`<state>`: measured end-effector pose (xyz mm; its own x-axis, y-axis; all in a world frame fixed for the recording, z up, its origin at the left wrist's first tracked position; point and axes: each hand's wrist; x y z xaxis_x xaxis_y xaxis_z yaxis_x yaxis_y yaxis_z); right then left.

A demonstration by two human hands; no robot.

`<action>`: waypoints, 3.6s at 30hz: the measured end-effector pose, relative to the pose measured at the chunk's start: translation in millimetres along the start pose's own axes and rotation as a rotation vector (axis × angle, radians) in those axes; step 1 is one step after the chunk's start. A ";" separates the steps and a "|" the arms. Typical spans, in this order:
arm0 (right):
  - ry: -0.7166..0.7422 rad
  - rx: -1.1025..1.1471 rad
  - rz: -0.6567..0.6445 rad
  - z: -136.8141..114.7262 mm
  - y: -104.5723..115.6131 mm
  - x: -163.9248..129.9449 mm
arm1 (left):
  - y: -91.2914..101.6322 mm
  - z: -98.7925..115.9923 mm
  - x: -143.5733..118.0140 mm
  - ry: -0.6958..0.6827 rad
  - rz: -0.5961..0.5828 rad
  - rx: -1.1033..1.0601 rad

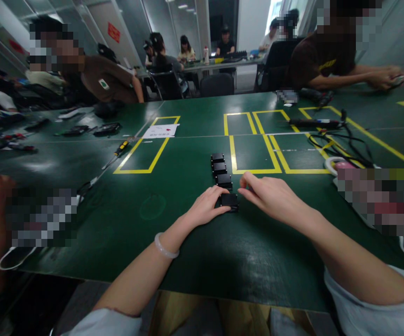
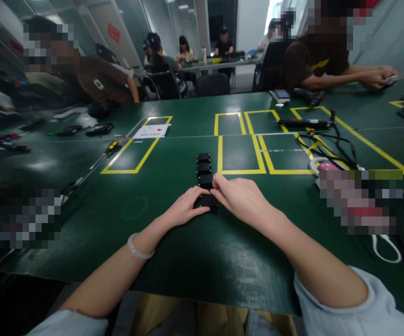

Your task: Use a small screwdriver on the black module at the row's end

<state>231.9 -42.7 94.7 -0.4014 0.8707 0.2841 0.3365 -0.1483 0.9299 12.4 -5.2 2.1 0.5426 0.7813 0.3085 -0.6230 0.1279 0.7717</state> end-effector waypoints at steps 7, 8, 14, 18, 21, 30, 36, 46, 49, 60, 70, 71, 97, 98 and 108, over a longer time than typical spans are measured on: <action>0.034 0.069 0.046 2.0 -0.5 -2.5 | 1.3 0.8 0.0 -0.007 -0.005 0.004; 0.030 0.070 0.043 1.4 -0.2 -2.4 | 1.4 0.8 0.0 -0.005 -0.005 0.004; 0.014 0.014 0.016 1.0 -0.6 -0.6 | 1.7 1.3 0.3 0.001 -0.010 -0.003; 0.033 0.064 0.045 2.0 -1.5 -1.1 | 1.8 1.8 0.2 0.003 -0.007 -0.001; 0.018 0.073 0.052 1.8 -2.0 -0.9 | 1.4 1.1 0.0 0.000 -0.003 -0.006; 0.009 0.054 0.039 2.8 -1.5 0.3 | 0.9 0.7 -0.1 -0.004 -0.001 -0.011; 0.011 0.054 0.049 0.7 -0.4 -0.1 | 1.0 1.2 0.3 0.006 -0.003 -0.013; 0.007 0.075 0.045 0.7 1.5 -1.6 | 1.1 0.3 -0.2 -0.007 -0.007 -0.003; 0.007 0.068 0.035 0.3 1.4 -1.1 | 0.5 -0.2 -0.4 -0.006 -0.002 -0.003; 0.016 0.070 0.033 1.0 -0.5 -1.1 | 1.7 1.1 0.1 -0.002 -0.010 -0.006; 0.018 0.057 0.017 2.2 -0.8 -0.7 | 1.5 1.1 0.0 -0.002 -0.004 -0.008; 0.019 0.064 0.029 1.8 -0.6 -0.9 | 1.4 1.0 0.0 -0.003 -0.005 -0.006; 0.019 0.064 0.039 1.3 0.5 -2.0 | 1.7 1.2 0.0 -0.006 -0.008 -0.008; 0.016 0.068 0.042 0.8 0.6 -2.1 | 1.6 1.0 0.0 -0.006 -0.007 -0.008; 0.021 0.050 0.026 2.2 -0.7 -1.2 | 1.6 1.2 -0.7 0.006 -0.003 -0.008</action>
<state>234.0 -42.6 93.2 -0.4100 0.8566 0.3133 0.3889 -0.1465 0.9096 11.8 -6.3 3.8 0.5411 0.7845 0.3028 -0.6260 0.1354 0.7679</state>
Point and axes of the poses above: each hand's wrist, its own x-axis towards the middle knuckle, its own y-axis out of the back of the hand, z = x × y, and after that the axes turned 11 degrees about z, right-handed
